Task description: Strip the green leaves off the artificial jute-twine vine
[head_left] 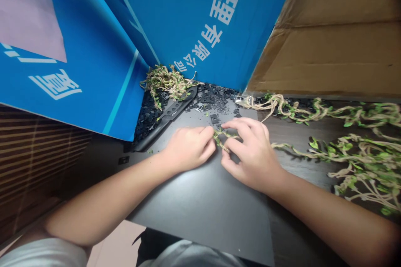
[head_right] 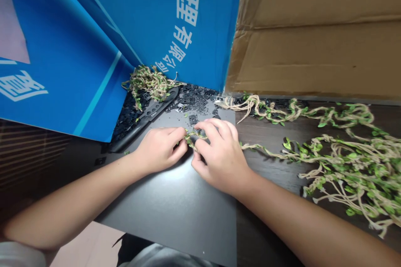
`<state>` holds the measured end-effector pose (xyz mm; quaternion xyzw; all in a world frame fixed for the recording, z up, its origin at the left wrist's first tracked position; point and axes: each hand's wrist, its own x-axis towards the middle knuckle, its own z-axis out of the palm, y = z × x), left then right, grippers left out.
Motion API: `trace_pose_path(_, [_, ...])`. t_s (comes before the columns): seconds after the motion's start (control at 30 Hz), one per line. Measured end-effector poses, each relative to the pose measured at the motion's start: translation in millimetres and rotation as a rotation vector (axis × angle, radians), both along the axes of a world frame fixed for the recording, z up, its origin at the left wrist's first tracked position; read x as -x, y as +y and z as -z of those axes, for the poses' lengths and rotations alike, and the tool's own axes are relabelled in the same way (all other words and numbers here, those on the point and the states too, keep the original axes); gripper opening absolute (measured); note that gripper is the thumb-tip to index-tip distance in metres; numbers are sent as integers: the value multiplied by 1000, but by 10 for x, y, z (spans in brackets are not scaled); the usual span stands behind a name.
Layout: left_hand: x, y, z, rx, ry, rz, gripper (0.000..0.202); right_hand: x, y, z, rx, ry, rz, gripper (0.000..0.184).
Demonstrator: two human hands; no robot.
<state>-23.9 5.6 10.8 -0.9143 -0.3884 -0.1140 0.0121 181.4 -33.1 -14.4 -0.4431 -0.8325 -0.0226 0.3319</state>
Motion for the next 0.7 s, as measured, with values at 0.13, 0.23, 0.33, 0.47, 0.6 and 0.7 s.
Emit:
trace_pose_path(0.13, [0,4,2,1,-9,31,22,2,-13,-23,10,-9,41,7])
trace_pose_path(0.23, [-1,-2,8,-24,-21,68,22,5,-28,-37,-34,-1,84,14])
trace_pose_path(0.33, [-11,-16,5,-61,-18,95,23,1,-50,-44,-114,-37,126,8])
trace_pose_path(0.47, [-28,-33,-6,-106,-5,109,23,-25,-59,-57,-128,-99,76,10])
trace_pose_path(0.6, [-28,-40,-3,-115,-2,100,22,-42,-38,-49,-57,-129,-50,18])
trace_pose_path(0.7, [-21,-39,5,-112,-2,90,23,-34,-27,-20,-43,-118,-56,19])
